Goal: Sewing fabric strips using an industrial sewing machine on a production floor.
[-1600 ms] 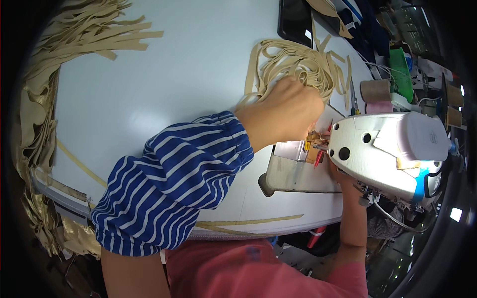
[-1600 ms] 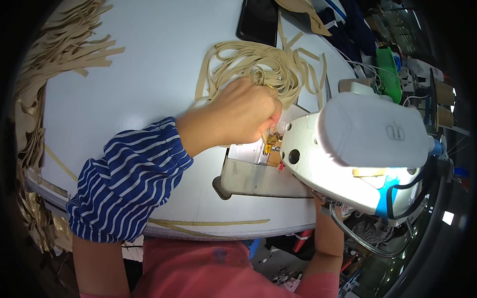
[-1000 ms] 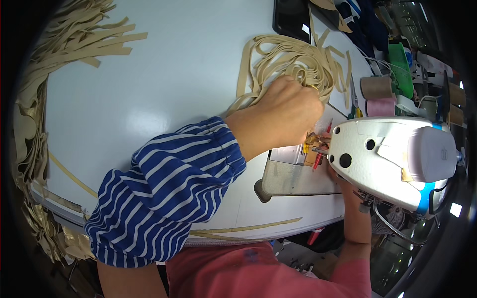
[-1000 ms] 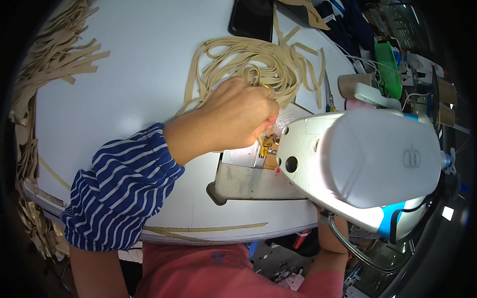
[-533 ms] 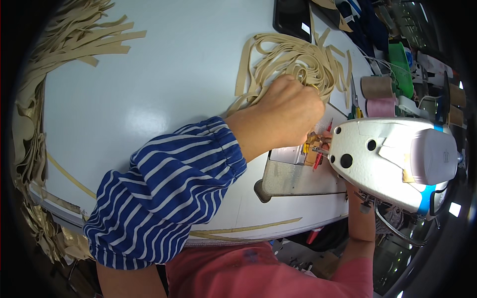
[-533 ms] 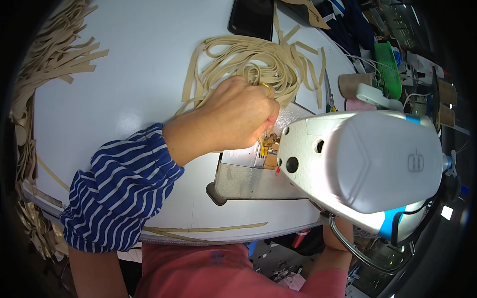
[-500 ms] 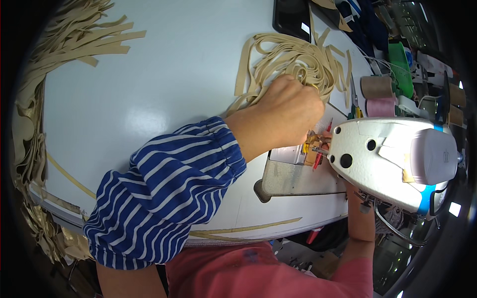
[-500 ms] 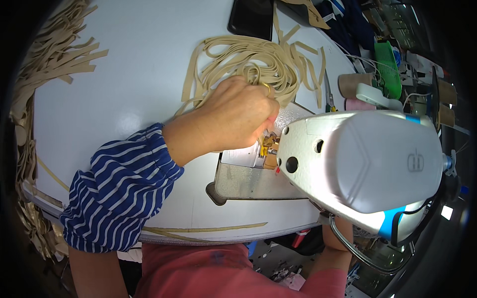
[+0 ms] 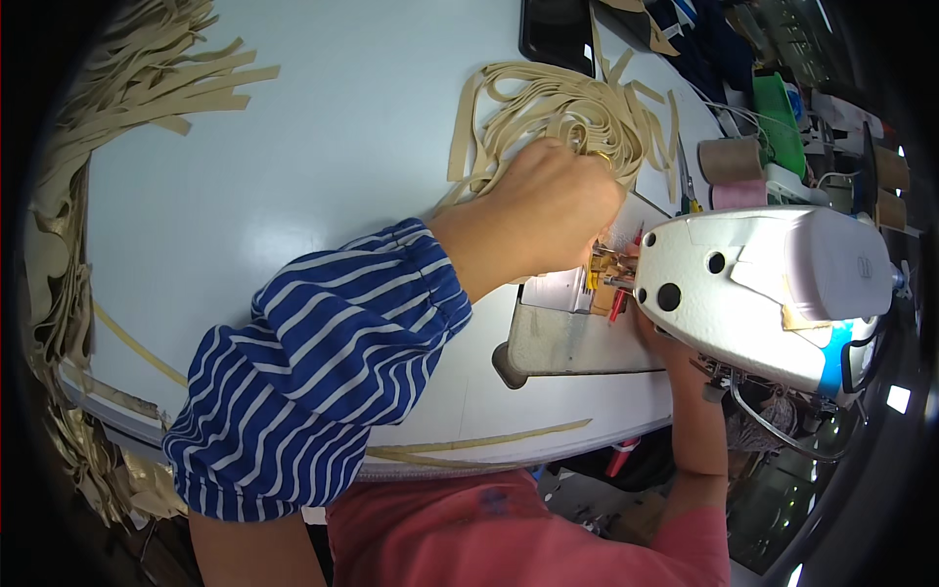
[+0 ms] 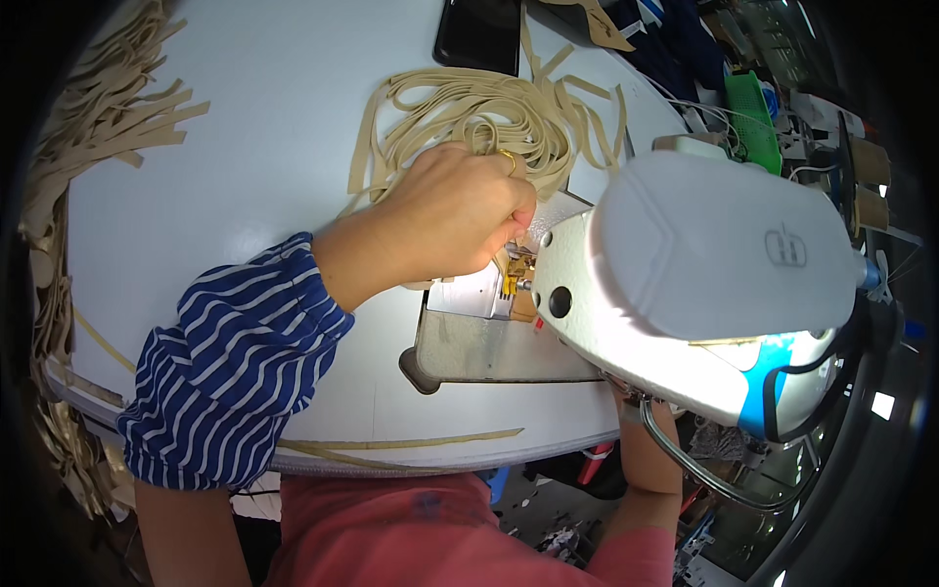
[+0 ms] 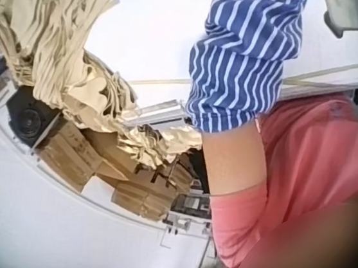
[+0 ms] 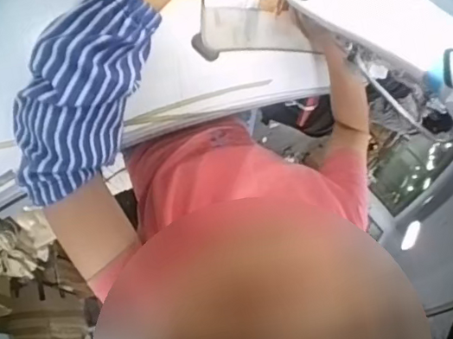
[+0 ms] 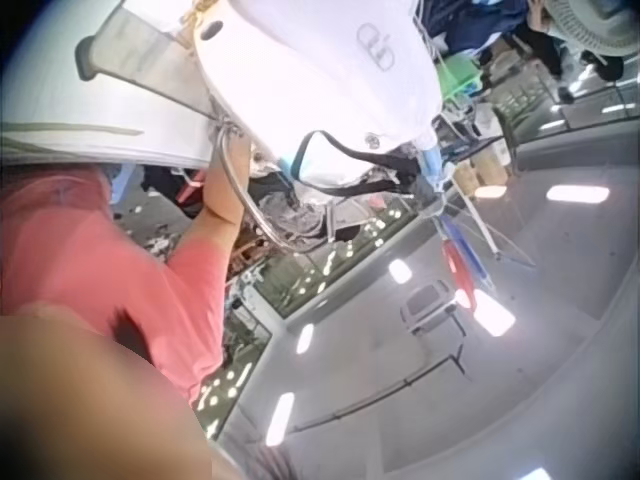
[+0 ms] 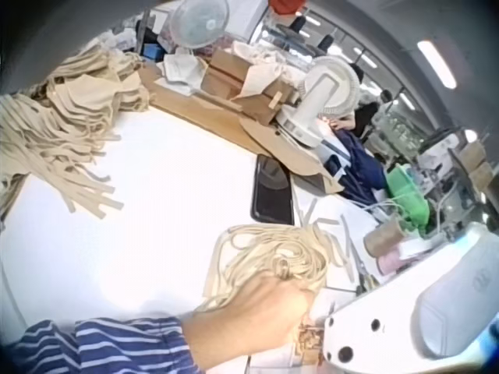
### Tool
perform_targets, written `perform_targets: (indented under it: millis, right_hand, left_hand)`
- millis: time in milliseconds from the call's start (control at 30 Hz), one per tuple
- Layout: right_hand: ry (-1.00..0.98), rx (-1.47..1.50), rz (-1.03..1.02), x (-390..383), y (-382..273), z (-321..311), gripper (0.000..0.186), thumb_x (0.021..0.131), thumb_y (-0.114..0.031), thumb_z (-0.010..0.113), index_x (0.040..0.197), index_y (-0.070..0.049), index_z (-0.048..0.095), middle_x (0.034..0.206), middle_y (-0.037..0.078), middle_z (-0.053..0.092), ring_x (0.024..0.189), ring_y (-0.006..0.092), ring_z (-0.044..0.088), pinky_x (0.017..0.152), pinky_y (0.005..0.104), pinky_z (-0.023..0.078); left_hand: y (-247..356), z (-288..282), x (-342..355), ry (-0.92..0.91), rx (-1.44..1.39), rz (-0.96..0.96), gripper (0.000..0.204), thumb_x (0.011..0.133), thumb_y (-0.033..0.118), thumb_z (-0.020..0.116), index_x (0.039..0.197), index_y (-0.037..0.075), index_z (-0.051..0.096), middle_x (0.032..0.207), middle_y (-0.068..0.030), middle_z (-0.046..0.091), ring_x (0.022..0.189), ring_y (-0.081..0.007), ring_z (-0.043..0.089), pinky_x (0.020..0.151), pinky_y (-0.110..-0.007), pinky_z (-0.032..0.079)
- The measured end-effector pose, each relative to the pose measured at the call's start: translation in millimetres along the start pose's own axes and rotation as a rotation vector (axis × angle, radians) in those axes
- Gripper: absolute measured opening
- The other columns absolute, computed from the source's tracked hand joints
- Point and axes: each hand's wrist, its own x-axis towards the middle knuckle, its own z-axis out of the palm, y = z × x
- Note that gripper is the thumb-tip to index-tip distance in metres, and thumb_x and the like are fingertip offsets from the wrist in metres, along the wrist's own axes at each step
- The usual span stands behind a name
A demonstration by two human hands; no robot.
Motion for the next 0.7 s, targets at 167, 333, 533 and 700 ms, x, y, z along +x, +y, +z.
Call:
perform_targets:
  millis: [167, 333, 533, 700]
  right_hand:
    - [0.229, 0.246, -0.085, -12.1, 7.9, -2.6, 0.043, 0.082, -0.019, 0.06, 0.125, -0.014, 0.056, 0.129, 0.009, 0.055, 0.12, 0.0287, 0.051, 0.101, 0.042, 0.041]
    - [0.041, -1.012, -0.213, -13.0, -9.3, -14.1, 0.047, 0.081, -0.023, 0.063, 0.126, -0.013, 0.055, 0.127, 0.01, 0.056, 0.118, 0.0286, 0.054, 0.098, 0.0409, 0.044]
    - [0.093, -1.045, -0.306, -14.9, 19.5, -16.1, 0.044, 0.082, -0.025, 0.062, 0.124, -0.012, 0.056, 0.124, 0.011, 0.058, 0.113, 0.03, 0.057, 0.094, 0.0412, 0.047]
    - [0.052, -1.143, -0.215, -18.5, 30.6, -12.1, 0.043, 0.083, -0.028, 0.063, 0.123, -0.013, 0.057, 0.123, 0.011, 0.059, 0.112, 0.0315, 0.057, 0.093, 0.0417, 0.047]
  left_hand:
    - [-0.1, 1.2, 0.1, 0.023, -0.045, 0.003, 0.01, 0.068, 0.011, 0.069, 0.078, 0.009, 0.072, 0.083, -0.0111, 0.066, 0.081, -0.0294, 0.065, 0.08, -0.04, 0.046]
    - [-0.1, -1.3, 0.9, 0.004, -0.021, 0.003, 0.01, 0.068, 0.01, 0.069, 0.077, 0.009, 0.072, 0.081, -0.0116, 0.067, 0.08, -0.0299, 0.065, 0.079, -0.04, 0.046]
    - [-1.9, -1.1, 0.6, -0.053, -0.055, 0.012, 0.009, 0.08, 0.014, 0.06, 0.08, 0.012, 0.068, 0.086, -0.0099, 0.065, 0.082, -0.0334, 0.06, 0.078, -0.043, 0.045]
    - [-2.3, -1.9, 0.8, -0.039, -0.069, 0.007, 0.009, 0.079, 0.014, 0.06, 0.079, 0.012, 0.068, 0.086, -0.0093, 0.064, 0.083, -0.0326, 0.061, 0.077, -0.043, 0.045]
